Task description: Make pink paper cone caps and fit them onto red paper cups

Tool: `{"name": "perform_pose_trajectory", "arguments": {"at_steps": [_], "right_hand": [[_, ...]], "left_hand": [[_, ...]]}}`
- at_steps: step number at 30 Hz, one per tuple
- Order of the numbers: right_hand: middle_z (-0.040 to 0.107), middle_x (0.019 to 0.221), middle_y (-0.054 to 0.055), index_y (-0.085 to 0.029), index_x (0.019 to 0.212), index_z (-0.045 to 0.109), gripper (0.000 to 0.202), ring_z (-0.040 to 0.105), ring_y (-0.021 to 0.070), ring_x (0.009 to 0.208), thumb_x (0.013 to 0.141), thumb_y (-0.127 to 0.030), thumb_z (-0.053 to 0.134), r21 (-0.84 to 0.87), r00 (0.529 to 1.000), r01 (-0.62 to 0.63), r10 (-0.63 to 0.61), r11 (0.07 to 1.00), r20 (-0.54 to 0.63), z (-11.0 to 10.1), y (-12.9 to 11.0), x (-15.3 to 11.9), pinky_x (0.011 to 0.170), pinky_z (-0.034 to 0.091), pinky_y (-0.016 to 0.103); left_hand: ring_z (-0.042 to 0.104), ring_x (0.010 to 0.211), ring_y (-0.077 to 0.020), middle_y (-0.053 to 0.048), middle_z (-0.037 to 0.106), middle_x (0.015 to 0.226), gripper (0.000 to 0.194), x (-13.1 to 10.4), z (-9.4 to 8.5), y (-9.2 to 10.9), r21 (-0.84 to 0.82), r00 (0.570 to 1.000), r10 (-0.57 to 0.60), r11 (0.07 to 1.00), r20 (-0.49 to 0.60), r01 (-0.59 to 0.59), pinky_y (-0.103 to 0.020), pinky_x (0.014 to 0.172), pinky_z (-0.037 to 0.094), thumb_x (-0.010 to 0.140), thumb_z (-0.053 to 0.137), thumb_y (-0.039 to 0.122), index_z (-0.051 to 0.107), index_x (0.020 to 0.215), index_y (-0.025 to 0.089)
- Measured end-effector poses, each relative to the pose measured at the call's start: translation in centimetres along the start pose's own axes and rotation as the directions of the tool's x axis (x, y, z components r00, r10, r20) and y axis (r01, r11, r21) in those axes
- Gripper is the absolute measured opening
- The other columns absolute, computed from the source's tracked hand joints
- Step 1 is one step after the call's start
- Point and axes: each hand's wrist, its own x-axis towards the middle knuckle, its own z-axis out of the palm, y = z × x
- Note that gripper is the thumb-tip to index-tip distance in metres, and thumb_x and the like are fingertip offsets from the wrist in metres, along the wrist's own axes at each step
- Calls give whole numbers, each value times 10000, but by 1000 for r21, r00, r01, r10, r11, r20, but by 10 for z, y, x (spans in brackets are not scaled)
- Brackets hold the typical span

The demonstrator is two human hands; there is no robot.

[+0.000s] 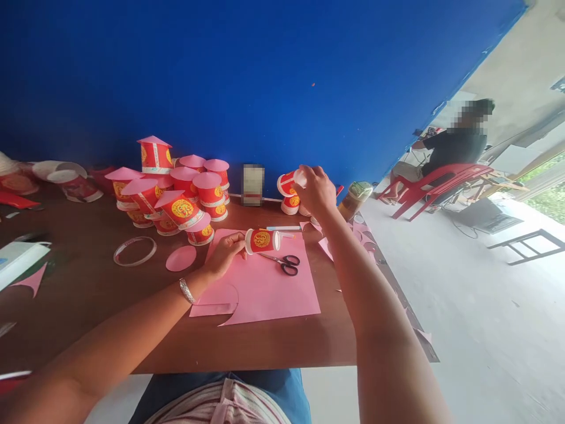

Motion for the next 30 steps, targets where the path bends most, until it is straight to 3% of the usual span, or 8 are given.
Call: {"name": "perform_pose_trajectory", "arguments": {"at_steps": [6, 11, 16, 19, 22, 24, 27, 30], "right_hand": [[661, 1272, 217, -163, 1295, 668, 380, 619, 375, 1171, 972, -284, 506, -298, 979, 21, 42, 954, 201, 24, -19, 35, 913, 522, 479], [696, 1199, 227, -114, 1231, 704, 342, 662, 353, 1112, 1017, -299, 512, -233, 959, -22, 86, 972, 270, 45, -12, 39, 936, 504, 457], [714, 1159, 233, -90, 1213, 720, 313, 682, 386, 1100, 998, -246, 554, -154, 942, -47, 95, 987, 322, 58, -5, 25, 932, 517, 495], [580, 1443, 250, -139, 1312, 673, 379, 574, 422, 1301, 954, -214, 575, -105, 966, -23, 49, 994, 255, 61, -4, 7, 1028, 491, 560], [511, 1545, 196, -162, 1354, 641, 416, 457, 393, 1431, 967, -283, 548, 132, 999, 39, -43, 991, 27, 63, -5, -20, 1172, 390, 585], [614, 1435, 168, -185, 1331, 651, 438, 544, 355, 1350, 983, -430, 550, 404, 1000, 14, -17, 915, 2, 65, -5, -43, 1169, 414, 549], [678, 1355, 138, -243, 1404, 583, 627, 620, 324, 1270, 951, -673, 529, 790, 981, -141, -23, 597, 192, 73, -9, -78, 1054, 529, 495], [618, 1443, 105, -295, 1475, 498, 867, 605, 310, 1299, 752, -672, 795, 889, 931, -257, -149, 379, 332, 82, -18, -103, 1063, 536, 465]], "left_hand": [[551, 645, -145, -5, 593, 647, 198, 1, -2, -4, -29, 999, -20, 999, 37, 21, -280, 676, 426, 807, 574, 339, 582, 690, 180], [564, 641, -148, -16, 607, 648, 203, 2, -2, -4, -30, 999, -29, 999, 33, 30, -283, 674, 440, 811, 580, 332, 595, 679, 177], [566, 647, -143, -25, 615, 668, 252, 2, -2, 1, -84, 998, -52, 995, 37, 55, -280, 666, 457, 831, 644, 373, 611, 690, 167], [571, 646, -137, -32, 639, 712, 282, 3, -4, 0, -167, 997, -67, 983, 36, 72, -285, 661, 470, 824, 688, 421, 649, 747, 153], [580, 622, -133, -23, 638, 692, 330, 6, -5, -6, -311, 998, -64, 948, 19, 67, -294, 656, 488, 789, 740, 465, 644, 738, 153], [590, 609, -131, -16, 635, 673, 332, 9, -6, -10, -415, 998, -66, 908, 0, 60, -297, 651, 500, 763, 764, 459, 636, 715, 156], [633, 657, -147, -33, 680, 721, 282, 12, -7, -13, -534, 994, -105, 841, -8, 85, -304, 671, 531, 737, 786, 413, 670, 755, 156], [652, 708, -158, -52, 713, 792, 297, 13, -6, -13, -561, 989, -140, 815, 55, 147, -312, 705, 550, 724, 811, 404, 702, 836, 152]]}}
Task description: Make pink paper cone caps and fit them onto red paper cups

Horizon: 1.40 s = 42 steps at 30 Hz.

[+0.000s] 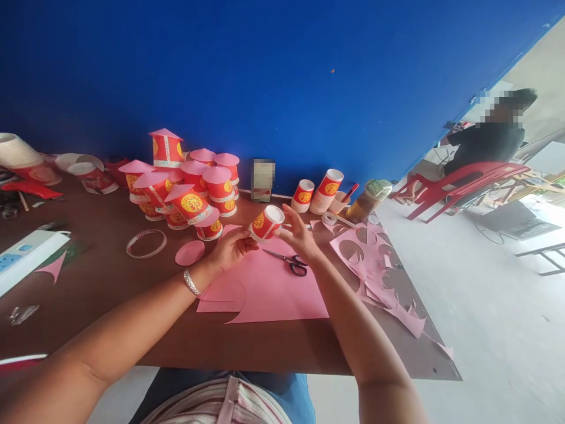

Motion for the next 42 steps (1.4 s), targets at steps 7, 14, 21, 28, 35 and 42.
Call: {"name": "perform_pose_trajectory", "arguments": {"at_steps": [7, 14, 21, 28, 35, 42], "right_hand": [[727, 1111, 61, -256, 1160, 621, 581, 674, 273, 1063, 764, -650, 781, 133, 992, -124, 122, 983, 24, 17, 10, -14, 929, 569, 406], [715, 1056, 47, -260, 1081, 598, 472, 660, 264, 998, 801, -611, 746, 152, 990, -139, 142, 979, -13, 20, 11, -23, 879, 555, 385], [673, 1255, 106, -268, 1393, 528, 715, 629, 310, 1161, 810, -612, 756, -112, 998, -37, 31, 993, -49, 29, 17, -27, 1020, 529, 471], [548, 1446, 199, -251, 1594, 371, 848, 595, 382, 1238, 874, -530, 722, -478, 984, 142, -177, 867, -29, 46, 32, -36, 1055, 520, 569], [621, 1294, 142, -293, 1506, 514, 616, 616, 330, 1178, 949, -524, 641, -507, 957, 292, -248, 811, 153, 31, 32, -32, 1039, 529, 535], [663, 1117, 122, -267, 1143, 762, 305, 593, 315, 1119, 1001, -298, 494, -764, 946, -12, -240, 645, -217, -17, 48, -13, 969, 545, 476]], "left_hand": [[542, 610, -142, -12, 583, 637, 478, -11, 6, 0, 464, 992, 130, 878, 10, -119, -299, 641, 453, 903, 638, 602, 585, 679, 184], [555, 644, -150, 19, 590, 655, 344, -12, 7, 2, 615, 932, 354, 753, -77, -235, -294, 669, 435, 869, 707, 529, 614, 820, 201], [588, 746, -167, -20, 617, 741, 446, -15, 1, 2, 712, 899, 430, 658, -86, -247, -305, 754, 463, 972, 550, 565, 570, 711, 203], [550, 1349, -302, -116, 597, 1416, 650, -18, 15, -4, 571, 972, 190, 787, 137, -234, -409, 1088, 492, 759, 844, 421, 573, 1319, 235], [688, 997, -248, -87, 721, 1054, 436, -17, 16, 2, 570, 970, 235, 789, 64, -229, -389, 904, 559, 799, 790, 394, 631, 1138, 169], [564, 1319, -296, -127, 606, 1385, 667, -17, 6, 1, 616, 968, 230, 749, 101, -243, -419, 1109, 467, 783, 762, 327, 492, 1380, 203]]}}
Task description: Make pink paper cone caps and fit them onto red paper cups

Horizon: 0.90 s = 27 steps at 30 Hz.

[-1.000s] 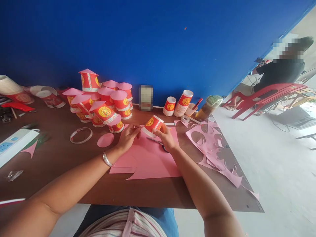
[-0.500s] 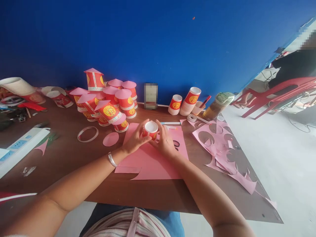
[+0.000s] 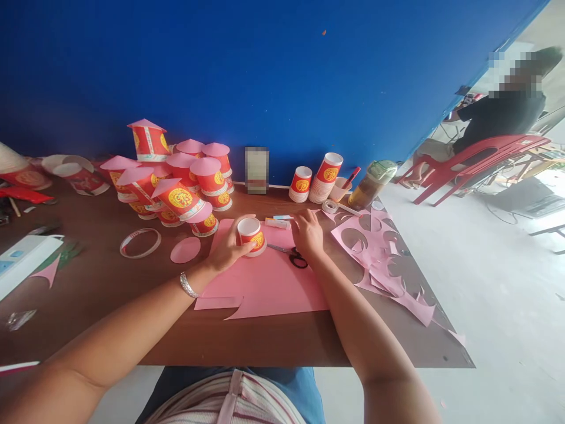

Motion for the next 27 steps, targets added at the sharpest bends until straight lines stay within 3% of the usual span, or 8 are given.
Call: {"name": "perform_pose_trajectory", "arguments": {"at_steps": [5, 9, 12, 21, 27], "right_hand": [[662, 1135, 109, -249, 1092, 779, 267, 560, 304, 1109, 943, -241, 557, -179, 997, -56, 63, 982, 37, 4, 22, 6, 906, 557, 445], [661, 1152, 111, -232, 1081, 782, 251, 540, 299, 1111, 933, -238, 579, -238, 992, -17, 45, 971, 114, 8, 23, 4, 908, 548, 423], [664, 1156, 119, -223, 1122, 770, 287, 535, 301, 1111, 944, -213, 545, -240, 995, 9, 15, 971, 101, 8, 23, 3, 939, 538, 430], [679, 1313, 134, -175, 1313, 678, 415, 539, 312, 1231, 972, -184, 442, -179, 999, -25, 32, 983, 38, 11, 36, 11, 1078, 482, 481], [680, 1386, 131, -162, 1380, 639, 449, 536, 288, 1338, 994, -176, 409, -213, 990, -48, 74, 976, 116, 14, 39, 15, 1100, 460, 458]], "left_hand": [[541, 1333, -315, -134, 574, 1412, 732, 0, 0, -6, -8, 999, 8, 1000, 47, -8, -469, 1130, 452, 791, 741, 310, 426, 1445, 212], [479, 1397, -333, -142, 494, 1503, 771, 1, -2, -10, -70, 997, 15, 998, 78, -9, -495, 1151, 421, 776, 725, 276, 391, 1470, 231], [456, 1417, -345, -144, 486, 1509, 756, 1, -5, -12, -137, 994, 40, 990, 101, -26, -503, 1159, 404, 744, 708, 263, 410, 1439, 225], [524, 1302, -282, -83, 569, 1392, 638, 11, -7, -21, -269, 999, 2, 963, 45, 10, -442, 1103, 408, 622, 589, 156, 487, 1248, 231], [558, 1069, -215, -31, 603, 1175, 571, 15, -8, -28, -278, 999, -9, 960, 45, 21, -354, 938, 444, 642, 577, 159, 500, 1202, 234]]}}
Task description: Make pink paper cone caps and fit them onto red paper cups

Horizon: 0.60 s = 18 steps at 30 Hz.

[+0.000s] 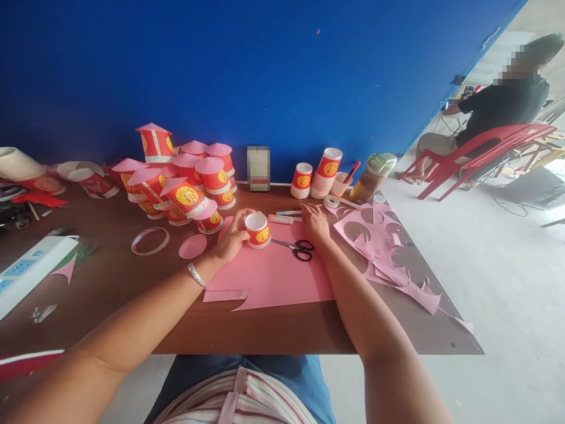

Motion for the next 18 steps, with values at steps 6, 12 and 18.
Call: {"name": "perform_pose_trajectory", "arguments": {"at_steps": [6, 12, 18], "right_hand": [[717, 1308, 140, -168, 1315, 689, 401, 572, 310, 1251, 1008, -224, 437, -59, 1000, -1, 2, 998, 19, -5, -4, 0, 1045, 462, 453], [694, 1310, 154, -174, 1313, 690, 393, 550, 328, 1233, 1032, -330, 463, -103, 1000, -5, 6, 995, 13, -7, -10, -2, 1028, 456, 458], [676, 1245, 134, -209, 1287, 707, 362, 548, 296, 1207, 1036, -325, 472, -125, 1000, -23, 25, 992, 19, -8, -12, -1, 1018, 465, 413]], "left_hand": [[528, 964, -193, -6, 578, 1034, 531, -1, 3, 7, 23, 1000, -18, 1000, -22, 18, -318, 857, 423, 630, 585, 171, 512, 1153, 226], [516, 983, -193, -7, 572, 1044, 527, 0, 3, 8, 9, 999, -34, 999, -15, 34, -312, 857, 422, 635, 599, 172, 515, 1152, 222], [521, 1003, -198, -13, 574, 1073, 501, 2, -1, 2, 46, 999, -31, 998, -11, 31, -311, 854, 427, 674, 595, 144, 536, 1165, 226]]}}
